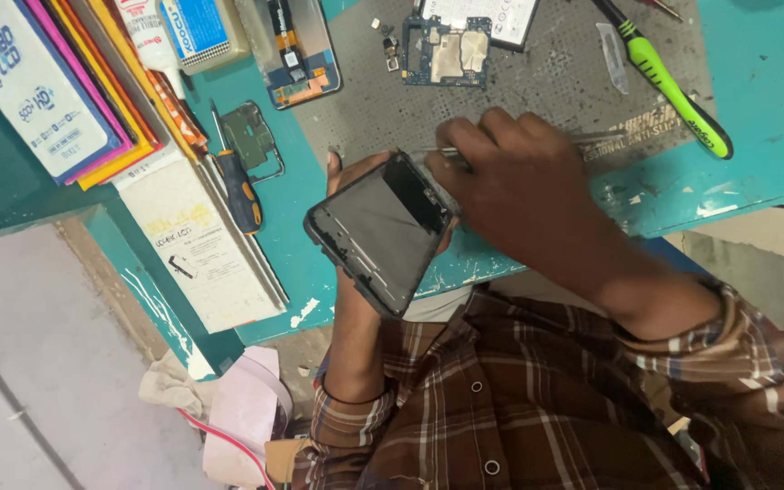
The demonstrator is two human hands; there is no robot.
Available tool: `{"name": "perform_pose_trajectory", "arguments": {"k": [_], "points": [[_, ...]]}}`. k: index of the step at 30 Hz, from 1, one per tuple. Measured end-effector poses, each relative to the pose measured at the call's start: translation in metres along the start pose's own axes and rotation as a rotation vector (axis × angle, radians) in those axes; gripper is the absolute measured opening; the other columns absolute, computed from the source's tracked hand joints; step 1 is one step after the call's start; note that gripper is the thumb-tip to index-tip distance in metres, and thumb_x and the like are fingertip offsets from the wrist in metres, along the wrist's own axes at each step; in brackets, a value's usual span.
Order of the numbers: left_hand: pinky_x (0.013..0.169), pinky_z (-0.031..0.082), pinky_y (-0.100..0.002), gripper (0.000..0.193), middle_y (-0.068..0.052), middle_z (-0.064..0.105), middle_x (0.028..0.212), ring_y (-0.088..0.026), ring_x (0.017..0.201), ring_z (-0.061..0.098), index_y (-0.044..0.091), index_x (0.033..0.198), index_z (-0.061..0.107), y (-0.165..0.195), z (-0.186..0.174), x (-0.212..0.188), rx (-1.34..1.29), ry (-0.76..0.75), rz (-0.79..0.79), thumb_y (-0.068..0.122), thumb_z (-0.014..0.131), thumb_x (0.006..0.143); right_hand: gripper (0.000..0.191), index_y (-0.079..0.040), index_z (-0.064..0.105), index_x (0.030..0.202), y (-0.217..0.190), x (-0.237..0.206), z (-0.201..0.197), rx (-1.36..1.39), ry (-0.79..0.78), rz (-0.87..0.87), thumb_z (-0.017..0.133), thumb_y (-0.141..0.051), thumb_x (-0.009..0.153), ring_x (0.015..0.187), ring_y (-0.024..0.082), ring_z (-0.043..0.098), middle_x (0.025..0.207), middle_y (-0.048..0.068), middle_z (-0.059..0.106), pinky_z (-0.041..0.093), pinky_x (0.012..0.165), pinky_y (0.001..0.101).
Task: The person holds a disassembled smartphone frame and removes old adhesive residue from its edges using tweezers and a small blade. They apply liquid from a dark bottle onto the frame, brush the surface, and continue scraping and picking at the adhesive around the phone body.
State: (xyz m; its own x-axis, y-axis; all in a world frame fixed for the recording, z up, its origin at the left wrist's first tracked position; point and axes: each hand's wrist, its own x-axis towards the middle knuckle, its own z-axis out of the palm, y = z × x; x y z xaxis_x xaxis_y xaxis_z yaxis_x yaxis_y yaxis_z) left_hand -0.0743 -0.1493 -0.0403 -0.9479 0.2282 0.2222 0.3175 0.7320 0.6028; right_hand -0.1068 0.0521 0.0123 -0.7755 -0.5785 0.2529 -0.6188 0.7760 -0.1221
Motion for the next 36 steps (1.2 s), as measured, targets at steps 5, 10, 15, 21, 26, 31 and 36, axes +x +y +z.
{"name": "perform_pose_trajectory", "arguments": {"k": [5, 10, 15, 21, 26, 31, 36], "points": [[0.124, 0.024, -0.058, 0.044, -0.007, 0.068, 0.105, -0.030, 0.113, 0.063, 0.012, 0.101, 0.069, 0.005, 0.001, 0.004, 0.186, -0.121, 0.061, 0.046, 0.083, 0.077, 0.009, -0.016, 0.078, 0.102, -0.002, -0.001, 0.017, 0.097, 0.083, 0.093, 0.073, -0.023, 0.098, 0.087, 0.018, 0.060, 0.109, -0.002, 0.065, 0.049, 0.070, 0.0333], [0.122, 0.023, -0.058, 0.048, -0.008, 0.068, 0.107, -0.033, 0.116, 0.061, 0.011, 0.102, 0.069, 0.002, 0.002, 0.005, 0.136, -0.065, 0.088, 0.047, 0.081, 0.072, 0.010, -0.017, 0.078, 0.103, -0.002, -0.003, 0.021, 0.040, 0.102, 0.071, 0.074, -0.023, 0.097, 0.086, 0.017, 0.060, 0.108, -0.002, 0.065, 0.048, 0.068, 0.0320], [0.123, 0.027, -0.059, 0.050, -0.009, 0.068, 0.109, -0.031, 0.115, 0.062, 0.011, 0.104, 0.069, 0.005, -0.001, 0.004, 0.166, -0.093, 0.095, 0.048, 0.083, 0.076, 0.015, -0.017, 0.079, 0.104, -0.001, -0.003, 0.014, -0.014, 0.098, 0.027, 0.072, -0.021, 0.092, 0.088, 0.017, 0.061, 0.108, -0.001, 0.065, 0.049, 0.069, 0.0305], [0.126, 0.027, -0.059, 0.055, -0.012, 0.067, 0.116, -0.033, 0.121, 0.061, 0.008, 0.109, 0.068, 0.007, -0.005, 0.003, 0.059, -0.034, 0.075, 0.049, 0.085, 0.077, 0.010, -0.018, 0.078, 0.102, 0.000, -0.005, 0.000, -0.059, 0.029, -0.021, 0.070, -0.019, 0.096, 0.088, 0.016, 0.063, 0.106, -0.002, 0.067, 0.049, 0.066, 0.0291], [0.122, 0.027, -0.060, 0.056, -0.013, 0.069, 0.111, -0.033, 0.115, 0.062, 0.008, 0.106, 0.070, -0.001, 0.001, -0.002, 0.157, -0.127, 0.072, 0.048, 0.087, 0.072, 0.023, -0.016, 0.079, 0.109, 0.002, 0.003, 0.002, -0.056, 0.072, -0.039, 0.068, -0.019, 0.088, 0.094, 0.014, 0.065, 0.112, 0.000, 0.068, 0.051, 0.070, 0.0267], [0.134, 0.027, -0.050, 0.039, -0.006, 0.070, 0.129, -0.021, 0.129, 0.065, 0.012, 0.121, 0.068, -0.007, 0.005, -0.005, -0.003, -0.017, -0.005, 0.038, 0.081, 0.096, 0.020, -0.018, 0.080, 0.107, -0.001, -0.004, 0.001, -0.087, 0.011, -0.045, 0.069, -0.020, 0.090, 0.089, 0.015, 0.064, 0.109, 0.000, 0.069, 0.050, 0.066, 0.0271], [0.123, 0.028, -0.058, 0.058, -0.012, 0.069, 0.112, -0.031, 0.115, 0.063, 0.007, 0.109, 0.070, -0.001, 0.003, -0.001, 0.129, -0.114, 0.032, 0.048, 0.087, 0.072, 0.023, -0.016, 0.079, 0.110, 0.002, -0.002, 0.007, -0.060, 0.072, -0.033, 0.068, -0.018, 0.090, 0.097, 0.015, 0.065, 0.114, -0.001, 0.068, 0.052, 0.073, 0.0276]]}}
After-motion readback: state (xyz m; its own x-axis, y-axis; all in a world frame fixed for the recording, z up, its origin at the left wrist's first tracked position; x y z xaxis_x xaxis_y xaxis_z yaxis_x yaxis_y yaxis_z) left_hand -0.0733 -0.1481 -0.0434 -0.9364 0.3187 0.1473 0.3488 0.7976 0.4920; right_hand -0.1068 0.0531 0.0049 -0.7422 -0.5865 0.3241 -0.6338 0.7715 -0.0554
